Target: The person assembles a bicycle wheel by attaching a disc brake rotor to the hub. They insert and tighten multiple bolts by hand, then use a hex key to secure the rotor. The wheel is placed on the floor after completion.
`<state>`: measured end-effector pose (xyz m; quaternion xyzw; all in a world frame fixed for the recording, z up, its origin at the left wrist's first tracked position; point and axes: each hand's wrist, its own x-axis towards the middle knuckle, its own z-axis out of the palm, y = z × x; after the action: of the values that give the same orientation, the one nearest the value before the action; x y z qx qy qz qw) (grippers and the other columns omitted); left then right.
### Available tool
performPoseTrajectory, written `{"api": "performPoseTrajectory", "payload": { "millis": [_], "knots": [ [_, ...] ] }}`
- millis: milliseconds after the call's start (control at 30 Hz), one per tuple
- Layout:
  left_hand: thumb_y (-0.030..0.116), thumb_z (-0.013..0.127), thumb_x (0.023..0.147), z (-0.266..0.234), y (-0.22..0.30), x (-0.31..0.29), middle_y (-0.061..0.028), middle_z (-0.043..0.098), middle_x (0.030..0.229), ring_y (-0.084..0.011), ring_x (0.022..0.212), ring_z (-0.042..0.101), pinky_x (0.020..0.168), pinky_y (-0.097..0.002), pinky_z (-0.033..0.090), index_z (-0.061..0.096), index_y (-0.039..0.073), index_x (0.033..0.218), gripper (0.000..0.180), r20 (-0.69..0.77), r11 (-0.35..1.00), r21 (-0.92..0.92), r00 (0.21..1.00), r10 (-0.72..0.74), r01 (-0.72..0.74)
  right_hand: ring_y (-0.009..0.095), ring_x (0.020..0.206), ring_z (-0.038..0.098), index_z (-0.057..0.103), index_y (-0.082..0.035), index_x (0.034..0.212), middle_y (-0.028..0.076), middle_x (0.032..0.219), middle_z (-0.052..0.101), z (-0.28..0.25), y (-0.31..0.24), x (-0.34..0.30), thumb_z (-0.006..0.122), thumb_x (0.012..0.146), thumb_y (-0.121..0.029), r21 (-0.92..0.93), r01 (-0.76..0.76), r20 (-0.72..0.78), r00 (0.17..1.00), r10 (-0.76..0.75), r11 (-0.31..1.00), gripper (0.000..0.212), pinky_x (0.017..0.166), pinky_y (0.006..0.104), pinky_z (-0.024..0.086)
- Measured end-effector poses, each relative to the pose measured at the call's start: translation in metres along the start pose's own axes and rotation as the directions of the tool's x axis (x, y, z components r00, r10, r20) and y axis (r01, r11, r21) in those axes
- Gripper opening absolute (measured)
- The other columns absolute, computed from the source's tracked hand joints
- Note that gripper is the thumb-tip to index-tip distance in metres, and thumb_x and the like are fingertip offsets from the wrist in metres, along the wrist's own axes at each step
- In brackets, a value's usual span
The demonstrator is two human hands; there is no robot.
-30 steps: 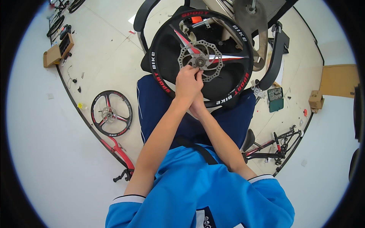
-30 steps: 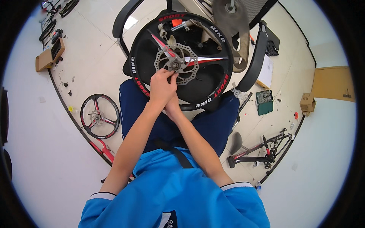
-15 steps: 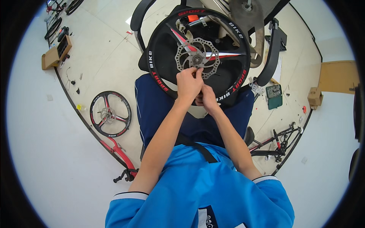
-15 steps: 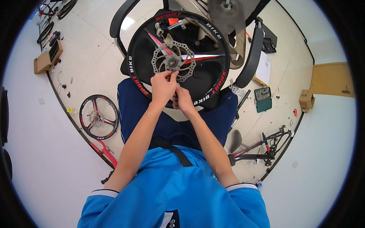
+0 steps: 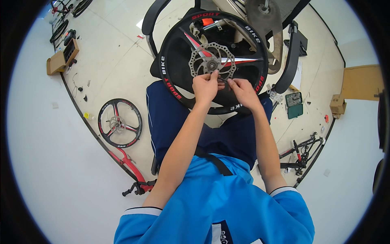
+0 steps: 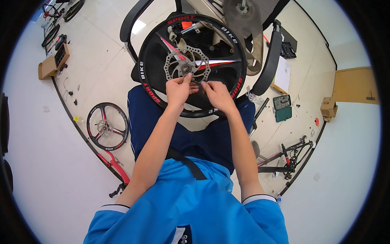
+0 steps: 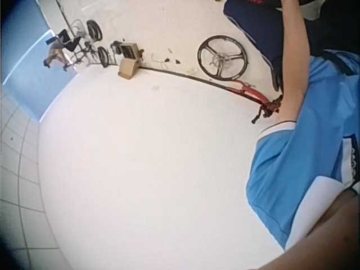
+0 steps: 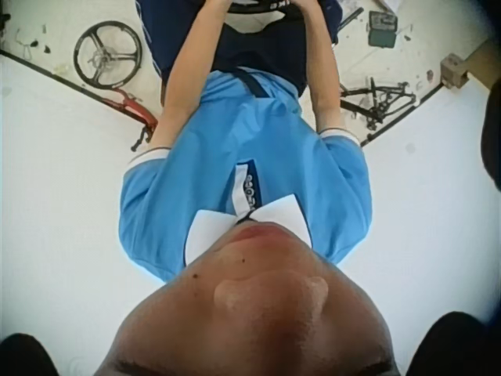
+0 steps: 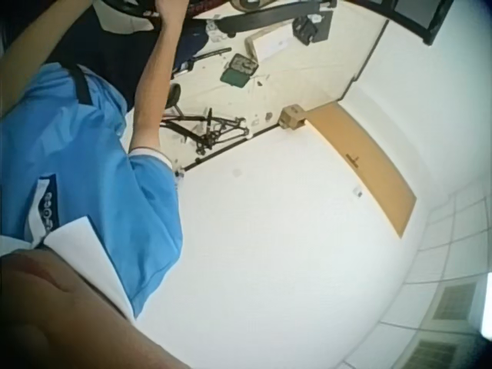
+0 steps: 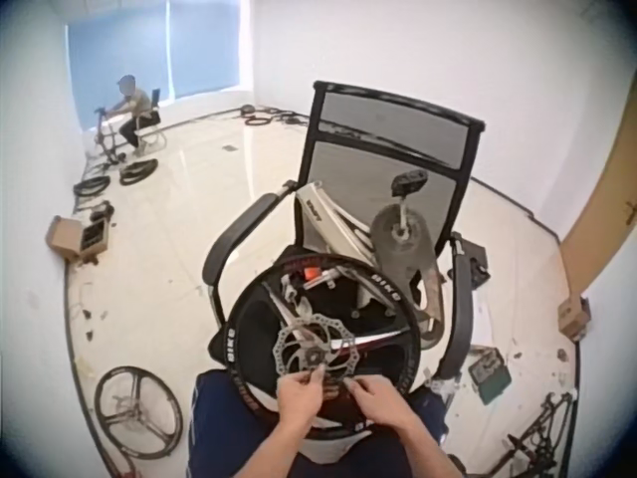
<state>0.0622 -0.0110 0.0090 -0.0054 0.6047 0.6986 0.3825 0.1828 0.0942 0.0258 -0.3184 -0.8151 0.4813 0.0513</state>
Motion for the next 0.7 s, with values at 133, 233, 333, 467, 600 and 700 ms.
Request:
{"api": "performPoseTrajectory", "payload": {
  "millis": [133, 233, 333, 467, 600, 700],
  "knots": [
    [0.023, 0.07, 0.096, -0.007, 0.006, 0.004, -0.0131, 0.071, 0.069, -0.0189, 0.059, 0.071, 0.056, -0.0306, 0.057, 0.072, -0.008, 0.083, 0.034, 0.025, 0.943, 0.328, 0.999, 0.043, -0.049, 0.037, 0.07, 0.064, 0.063, 0.005, 0.084, 0.022, 0.073, 0.063, 0.009, -0.002, -0.001, 0.05, 0.105, -0.032, -0.077, 0.006, 0.045, 0.999, -0.003, 0.997, 0.045, 0.066, 0.0436, 0.049],
    [0.022, 0.07, 0.094, -0.017, 0.015, 0.008, -0.0188, 0.071, 0.072, -0.0276, 0.064, 0.073, 0.061, -0.0393, 0.057, 0.071, -0.008, 0.085, 0.031, 0.147, 0.634, 0.733, 0.967, 0.207, -0.247, 0.042, 0.08, 0.065, 0.063, 0.004, 0.093, 0.024, 0.084, 0.067, 0.066, 0.021, -0.017, 0.043, 0.107, -0.034, 0.13, -0.148, 0.032, 0.989, 0.145, 0.98, 0.045, 0.073, 0.0463, 0.051],
    [0.02, 0.066, 0.093, -0.019, 0.018, 0.0, -0.0245, 0.069, 0.076, -0.0403, 0.073, 0.07, 0.069, -0.0473, 0.055, 0.07, -0.006, 0.083, 0.028, 0.295, 0.345, 0.808, 0.835, 0.464, -0.477, 0.039, 0.101, 0.069, 0.059, 0.002, 0.122, 0.025, 0.109, 0.07, 0.133, 0.012, -0.024, 0.053, 0.101, -0.026, 0.41, 0.031, -0.067, 0.998, -0.004, 0.911, 0.035, 0.087, 0.0428, 0.052],
    [0.018, 0.064, 0.093, -0.029, 0.022, 0.001, -0.0256, 0.069, 0.08, -0.0446, 0.079, 0.068, 0.074, -0.0507, 0.055, 0.069, -0.004, 0.081, 0.026, 0.389, 0.214, 0.816, 0.785, 0.483, -0.537, 0.033, 0.11, 0.067, 0.058, 0.002, 0.127, 0.023, 0.124, 0.067, 0.149, -0.024, -0.02, 0.063, 0.096, -0.023, 0.398, -0.021, 0.12, 0.992, -0.03, 0.917, 0.041, 0.092, 0.0412, 0.051],
    [0.017, 0.063, 0.094, -0.03, 0.026, 0.004, -0.0249, 0.07, 0.085, -0.0425, 0.081, 0.069, 0.075, -0.0507, 0.055, 0.07, -0.003, 0.086, 0.023, 0.451, 0.138, 0.825, 0.786, 0.422, -0.548, 0.027, 0.116, 0.063, 0.058, 0.002, 0.125, 0.019, 0.126, 0.066, 0.166, -0.023, -0.016, 0.07, 0.091, -0.019, 0.514, 0.116, -0.064, 0.993, -0.097, 0.85, 0.041, 0.095, 0.0398, 0.049],
    [0.017, 0.064, 0.093, -0.031, 0.024, 0.008, -0.0215, 0.069, 0.087, -0.0408, 0.083, 0.069, 0.076, -0.0489, 0.056, 0.069, -0.002, 0.086, 0.021, 0.513, 0.071, 0.797, 0.735, 0.443, -0.599, 0.024, 0.113, 0.062, 0.06, 0.0, 0.124, 0.014, 0.12, 0.067, 0.181, -0.019, -0.011, 0.071, 0.092, -0.019, 0.569, 0.064, -0.067, 0.997, -0.032, 0.82, 0.039, 0.095, 0.0384, 0.049]
  ]
}}
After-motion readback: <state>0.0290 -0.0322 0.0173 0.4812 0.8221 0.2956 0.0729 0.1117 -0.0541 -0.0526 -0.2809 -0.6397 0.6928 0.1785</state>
